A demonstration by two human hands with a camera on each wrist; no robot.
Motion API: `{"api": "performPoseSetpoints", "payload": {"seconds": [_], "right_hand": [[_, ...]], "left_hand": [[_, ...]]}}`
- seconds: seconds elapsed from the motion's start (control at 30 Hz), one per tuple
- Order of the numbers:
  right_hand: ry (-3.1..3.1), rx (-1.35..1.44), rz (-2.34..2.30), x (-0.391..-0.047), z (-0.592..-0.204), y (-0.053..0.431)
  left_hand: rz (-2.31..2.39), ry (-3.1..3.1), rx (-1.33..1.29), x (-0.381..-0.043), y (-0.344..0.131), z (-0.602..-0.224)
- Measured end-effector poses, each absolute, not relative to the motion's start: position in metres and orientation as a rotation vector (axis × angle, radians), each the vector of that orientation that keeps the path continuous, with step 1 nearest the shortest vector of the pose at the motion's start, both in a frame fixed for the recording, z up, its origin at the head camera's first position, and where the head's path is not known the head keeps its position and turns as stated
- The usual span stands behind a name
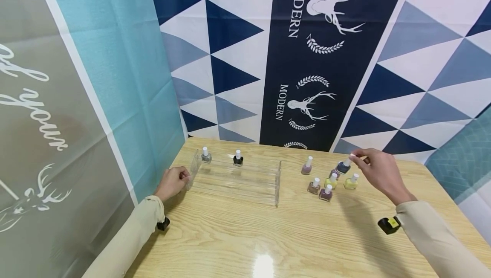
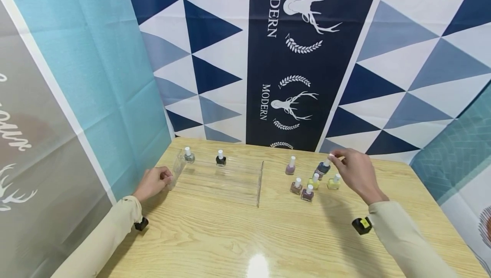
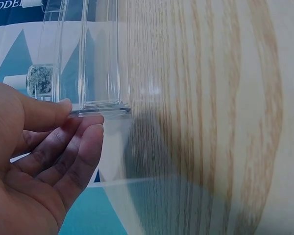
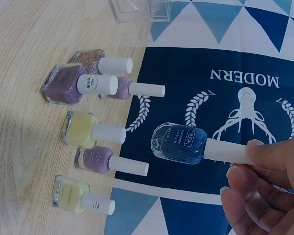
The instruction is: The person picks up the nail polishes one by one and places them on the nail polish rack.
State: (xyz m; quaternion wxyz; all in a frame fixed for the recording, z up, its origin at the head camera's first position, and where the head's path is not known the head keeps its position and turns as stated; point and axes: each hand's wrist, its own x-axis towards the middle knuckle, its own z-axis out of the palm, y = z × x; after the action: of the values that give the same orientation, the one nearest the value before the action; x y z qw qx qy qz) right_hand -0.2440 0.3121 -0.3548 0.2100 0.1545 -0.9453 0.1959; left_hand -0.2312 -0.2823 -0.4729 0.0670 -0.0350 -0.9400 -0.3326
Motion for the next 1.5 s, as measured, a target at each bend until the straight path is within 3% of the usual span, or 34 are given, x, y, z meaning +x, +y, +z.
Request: {"api": "performPoseSetpoints", "payload": {"seconds": [1.5], "right_hand": [[-2.638, 0.518, 0.626, -0.257, -0.353, 0.262]], "left_hand": [[-1.011, -2.825, -0.12, -0.233, -0.284, -0.474]]}}
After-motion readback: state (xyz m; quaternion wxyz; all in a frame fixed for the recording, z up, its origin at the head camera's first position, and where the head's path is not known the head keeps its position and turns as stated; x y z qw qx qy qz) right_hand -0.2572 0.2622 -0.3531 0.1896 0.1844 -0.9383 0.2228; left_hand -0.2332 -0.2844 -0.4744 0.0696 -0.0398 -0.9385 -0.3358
